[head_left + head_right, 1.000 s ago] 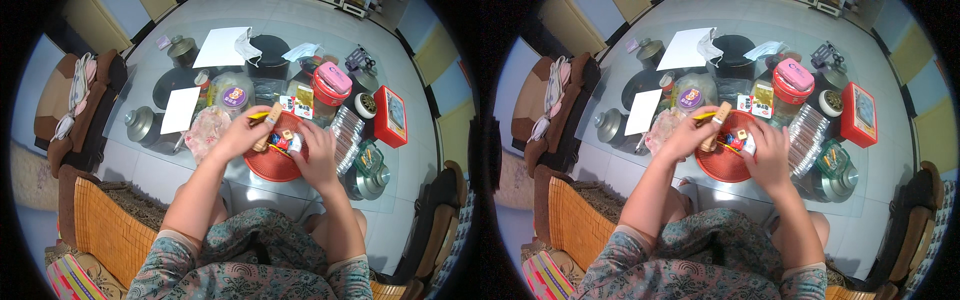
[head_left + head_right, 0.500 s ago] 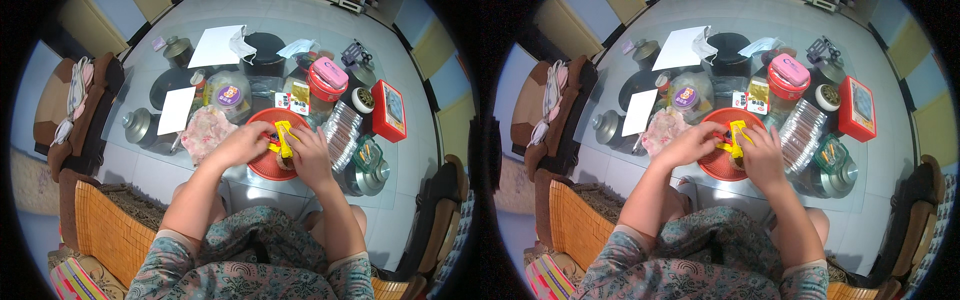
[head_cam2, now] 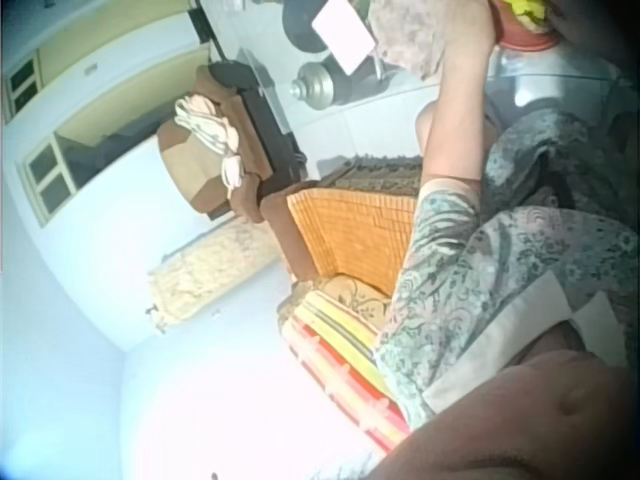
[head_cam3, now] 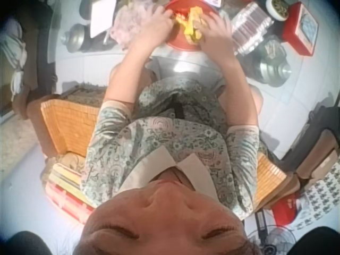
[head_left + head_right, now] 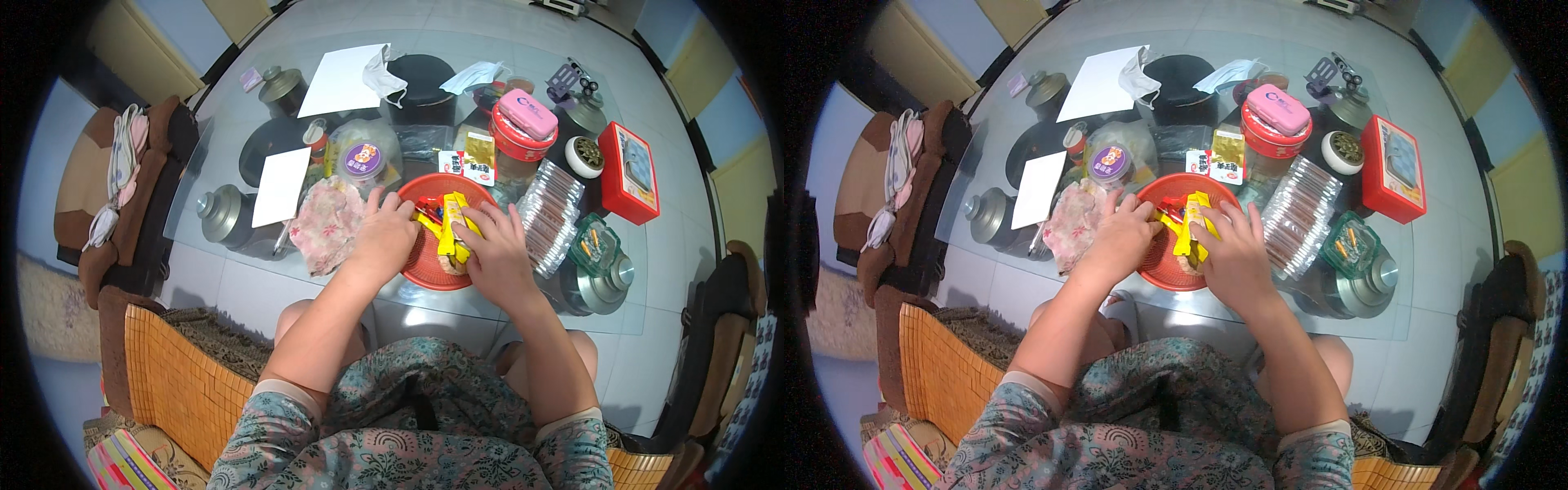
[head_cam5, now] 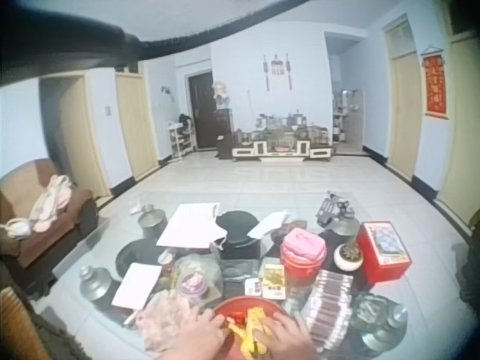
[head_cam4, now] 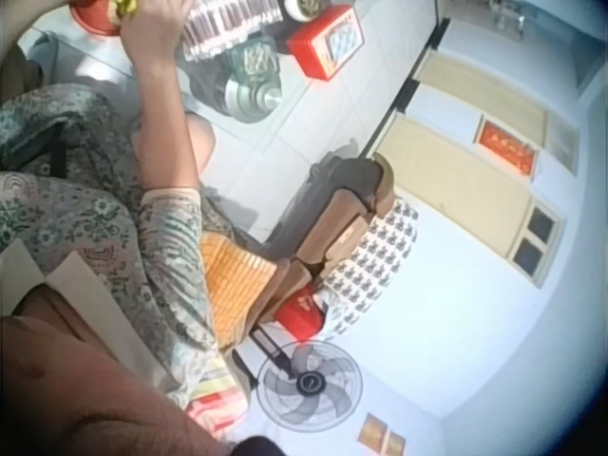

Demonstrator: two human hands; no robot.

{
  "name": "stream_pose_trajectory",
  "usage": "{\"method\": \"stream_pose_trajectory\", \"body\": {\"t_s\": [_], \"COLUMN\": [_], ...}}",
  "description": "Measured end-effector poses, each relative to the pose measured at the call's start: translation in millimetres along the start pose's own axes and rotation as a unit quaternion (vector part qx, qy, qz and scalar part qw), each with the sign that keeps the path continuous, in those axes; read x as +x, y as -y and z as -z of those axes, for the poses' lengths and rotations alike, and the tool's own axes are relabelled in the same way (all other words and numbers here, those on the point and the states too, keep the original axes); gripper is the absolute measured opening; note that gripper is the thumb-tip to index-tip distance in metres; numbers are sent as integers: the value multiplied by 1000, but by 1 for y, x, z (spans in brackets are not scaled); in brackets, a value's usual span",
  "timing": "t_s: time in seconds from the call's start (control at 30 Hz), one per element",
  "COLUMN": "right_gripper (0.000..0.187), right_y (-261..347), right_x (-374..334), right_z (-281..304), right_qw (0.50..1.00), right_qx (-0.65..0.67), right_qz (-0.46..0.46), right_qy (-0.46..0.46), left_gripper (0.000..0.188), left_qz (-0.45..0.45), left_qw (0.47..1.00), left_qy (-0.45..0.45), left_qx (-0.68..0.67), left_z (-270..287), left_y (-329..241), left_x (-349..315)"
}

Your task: The person sits on a bamboo mat on the floor and organizes various items on a glass coffee table. They wipe the table surface with a cloth, move a stack of plastic cups, and place several small packages and a notebook into a red plastic basket. The person also handles a small container and a pen during the process.

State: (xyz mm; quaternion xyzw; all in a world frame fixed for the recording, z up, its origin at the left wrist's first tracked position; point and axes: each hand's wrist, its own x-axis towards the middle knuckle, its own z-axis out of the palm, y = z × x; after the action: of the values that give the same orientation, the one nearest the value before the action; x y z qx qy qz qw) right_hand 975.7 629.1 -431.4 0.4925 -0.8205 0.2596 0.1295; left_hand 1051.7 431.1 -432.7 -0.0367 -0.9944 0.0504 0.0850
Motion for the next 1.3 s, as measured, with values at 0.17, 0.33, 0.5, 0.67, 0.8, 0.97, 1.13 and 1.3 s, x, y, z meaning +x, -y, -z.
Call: {"method": "stream_pose_trajectory", "body": {"t_s": [0.17, 0.33, 0.5, 0.67, 0.8, 0.97, 1.13, 1.3], "right_gripper": [48, 52, 54, 51, 39, 25, 23, 26], "right_y": [-4, -2, -4, -4, -4, 0, 0, -3], "right_x": [-1, -2, 0, 2, 4, 13, 7, 9], "right_z": [-1, -1, 0, -1, 2, 14, 9, 15], "right_qw": [1000, 999, 999, 998, 996, 973, 886, 694], "right_qx": [5, 36, 42, 61, 75, 189, 399, 640], "right_qz": [4, 3, -26, -31, -35, -65, -235, -330], "right_qy": [1, 16, 8, 0, -44, -115, -30, -15], "left_gripper": [20, 19, 14, 10, 10, 15, 15, 24], "left_qz": [10, 9, -2, 1, 32, 148, -29, -141], "left_qw": [998, 993, 995, 997, 997, 881, 921, 915], "left_qy": [51, 79, 38, -22, -2, -22, -196, -258], "left_qx": [29, 84, 89, 78, -71, -450, -335, -277], "left_z": [3, 1, -9, -16, 1, 35, 33, 32], "left_y": [-1, -8, -8, -3, 3, -3, -12, -16], "left_x": [5, 13, 16, 14, 16, 18, 23, 27]}}
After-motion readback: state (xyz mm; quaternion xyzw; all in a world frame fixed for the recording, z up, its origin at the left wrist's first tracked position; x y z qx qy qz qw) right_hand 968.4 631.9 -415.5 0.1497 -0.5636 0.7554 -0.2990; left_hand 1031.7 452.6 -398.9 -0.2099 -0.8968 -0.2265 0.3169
